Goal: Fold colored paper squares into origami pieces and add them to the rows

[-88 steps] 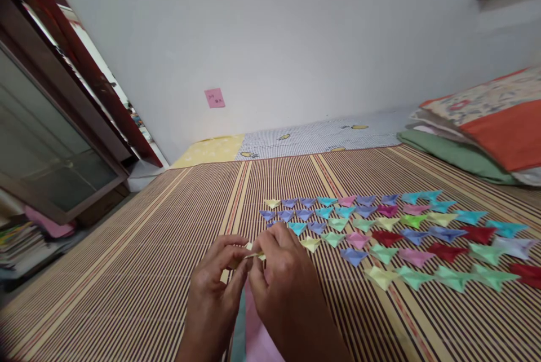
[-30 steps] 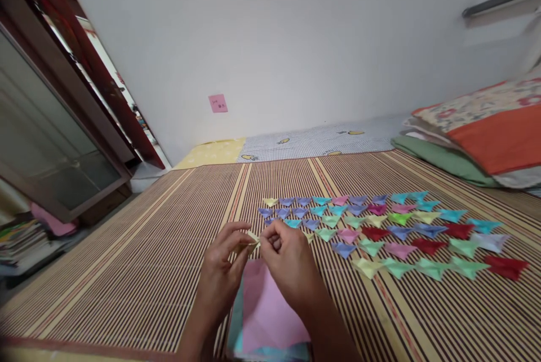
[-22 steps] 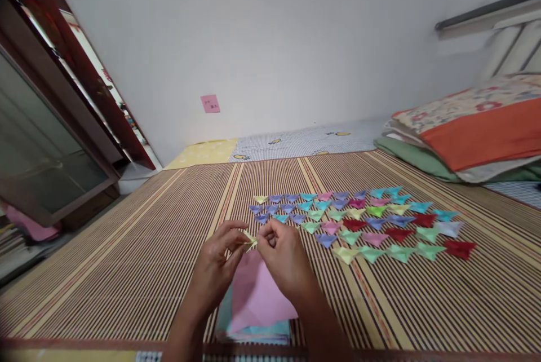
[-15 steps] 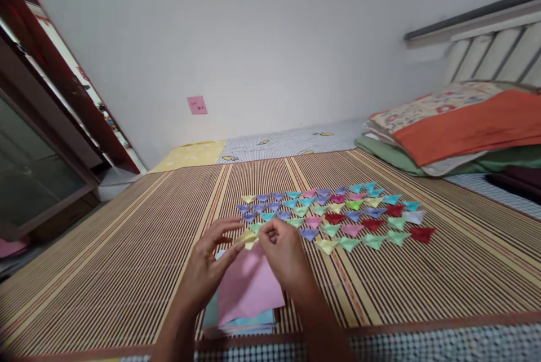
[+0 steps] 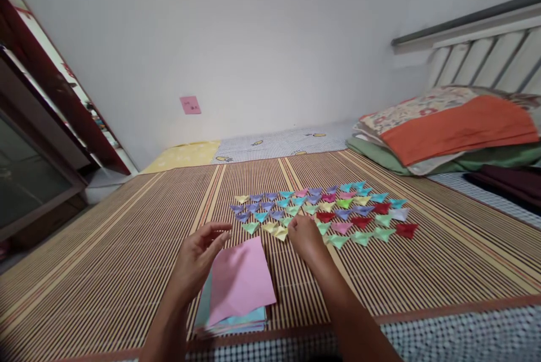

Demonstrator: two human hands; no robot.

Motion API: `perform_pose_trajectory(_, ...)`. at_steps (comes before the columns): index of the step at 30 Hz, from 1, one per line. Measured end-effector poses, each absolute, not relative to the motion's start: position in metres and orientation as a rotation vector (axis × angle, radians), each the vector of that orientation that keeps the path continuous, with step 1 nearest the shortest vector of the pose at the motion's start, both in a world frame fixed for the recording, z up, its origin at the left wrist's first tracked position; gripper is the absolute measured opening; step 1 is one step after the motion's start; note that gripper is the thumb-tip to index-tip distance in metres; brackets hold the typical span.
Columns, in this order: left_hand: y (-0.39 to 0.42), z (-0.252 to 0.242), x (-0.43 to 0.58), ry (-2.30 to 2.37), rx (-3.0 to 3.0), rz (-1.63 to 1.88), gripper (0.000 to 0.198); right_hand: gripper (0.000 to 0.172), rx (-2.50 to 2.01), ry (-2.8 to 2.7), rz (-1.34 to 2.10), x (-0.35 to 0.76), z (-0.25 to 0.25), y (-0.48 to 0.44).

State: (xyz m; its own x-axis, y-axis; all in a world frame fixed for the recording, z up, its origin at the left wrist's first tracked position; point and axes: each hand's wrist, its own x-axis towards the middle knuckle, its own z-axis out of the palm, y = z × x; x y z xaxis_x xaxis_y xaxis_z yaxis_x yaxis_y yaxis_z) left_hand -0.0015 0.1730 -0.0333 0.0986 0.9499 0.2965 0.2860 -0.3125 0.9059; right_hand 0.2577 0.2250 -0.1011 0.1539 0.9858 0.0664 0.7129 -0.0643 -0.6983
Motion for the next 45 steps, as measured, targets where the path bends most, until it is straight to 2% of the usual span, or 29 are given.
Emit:
perform_pose_trajectory(11, 0.175, -0.033, -0.01, 1.242, 1.692, 1.238, 0.019, 0.031, -1.885, -1.632, 0.479, 0.271, -0.101, 0.226)
perform_pose_trajectory(15, 0.175, -0.032, -0.017, 1.248, 1.671, 1.248, 0.02, 0.015, -1.862, -1.571, 0.392, 0.314, -0.087, 0.209)
perform_pose_trajectory(21, 0.175, -0.033, -0.019, 1.226, 1.678, 1.223, 0.021, 0.017, -1.763, -1.517, 0.366, 0.325, -0.091, 0.171)
perform_pose_trajectory(30, 0.183, -0.038, -0.031, 1.288, 1.694, 1.245, 0.021, 0.023, -1.688, -1.485, 0.536, 0.291, -0.119, 0.122)
perform_pose_trajectory(35, 0.19, -0.049, -0.028, 1.32, 1.689, 1.247, 0.019, 0.027, -1.672, -1.429, 0.498, 0.293, -0.1, 0.145)
perform_pose_trajectory(40, 0.196, -0.057, -0.042, 1.384, 1.599, 1.341, 0.023, 0.018, -1.618, -1.598, 0.607, 0.242, -0.077, 0.209)
perform_pose_trajectory(45, 0.2, -0.064, -0.054, 1.392, 1.556, 1.37, 0.022, 0.031, -1.621, -1.828, 0.763, 0.168, -0.073, 0.275)
